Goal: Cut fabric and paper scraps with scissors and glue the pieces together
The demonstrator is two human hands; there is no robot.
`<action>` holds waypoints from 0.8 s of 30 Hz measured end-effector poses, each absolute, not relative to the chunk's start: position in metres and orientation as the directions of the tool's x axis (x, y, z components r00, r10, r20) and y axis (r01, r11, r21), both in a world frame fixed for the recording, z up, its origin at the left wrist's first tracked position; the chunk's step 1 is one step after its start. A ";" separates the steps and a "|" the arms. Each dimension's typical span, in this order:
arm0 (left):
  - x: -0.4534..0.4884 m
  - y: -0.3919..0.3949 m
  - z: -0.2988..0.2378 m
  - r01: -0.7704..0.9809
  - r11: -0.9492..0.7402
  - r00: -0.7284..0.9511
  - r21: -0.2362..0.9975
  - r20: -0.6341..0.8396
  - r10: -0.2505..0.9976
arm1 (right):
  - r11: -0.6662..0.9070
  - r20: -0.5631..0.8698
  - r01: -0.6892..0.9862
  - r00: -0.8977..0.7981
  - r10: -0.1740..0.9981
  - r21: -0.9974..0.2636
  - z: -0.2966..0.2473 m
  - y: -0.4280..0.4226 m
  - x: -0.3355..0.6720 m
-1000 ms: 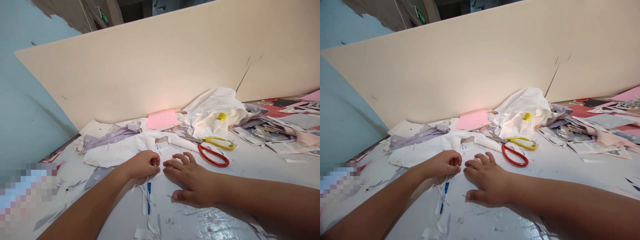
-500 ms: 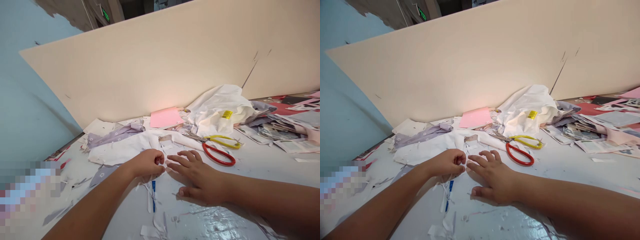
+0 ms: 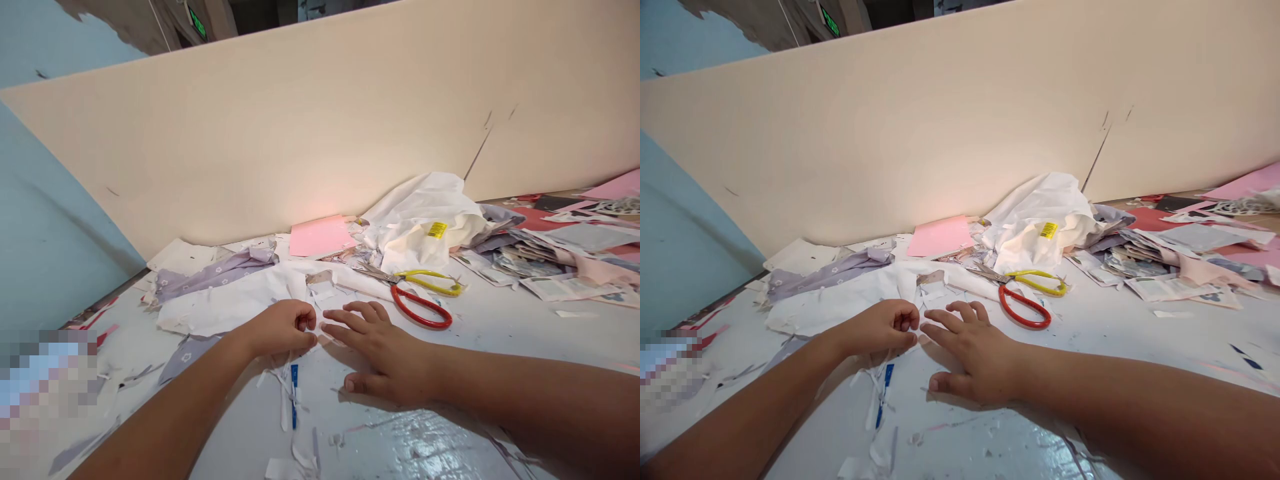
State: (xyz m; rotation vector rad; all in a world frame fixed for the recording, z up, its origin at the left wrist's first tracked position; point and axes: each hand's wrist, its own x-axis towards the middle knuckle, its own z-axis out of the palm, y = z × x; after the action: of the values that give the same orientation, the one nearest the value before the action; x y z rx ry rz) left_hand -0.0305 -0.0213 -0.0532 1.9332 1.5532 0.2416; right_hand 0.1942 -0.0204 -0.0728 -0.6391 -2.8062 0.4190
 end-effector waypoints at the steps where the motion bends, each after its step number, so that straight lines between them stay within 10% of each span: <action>1: -0.031 -0.021 -0.053 0.806 -0.099 0.288 0.583 -0.242 0.927 | 0.864 0.159 0.387 -0.878 0.452 -0.323 -0.073 -0.021 0.194; 24: -0.028 -0.019 -0.055 0.828 -0.124 0.290 0.547 -0.229 0.929 | 0.830 0.232 0.457 -0.812 0.536 -0.320 -0.074 -0.011 0.208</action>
State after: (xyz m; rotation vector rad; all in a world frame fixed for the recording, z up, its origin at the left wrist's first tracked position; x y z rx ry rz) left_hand -0.0279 -0.0190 -0.0549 1.9766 1.5654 0.2236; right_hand 0.2081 -0.0108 -0.0737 -0.7527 -2.6984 0.3585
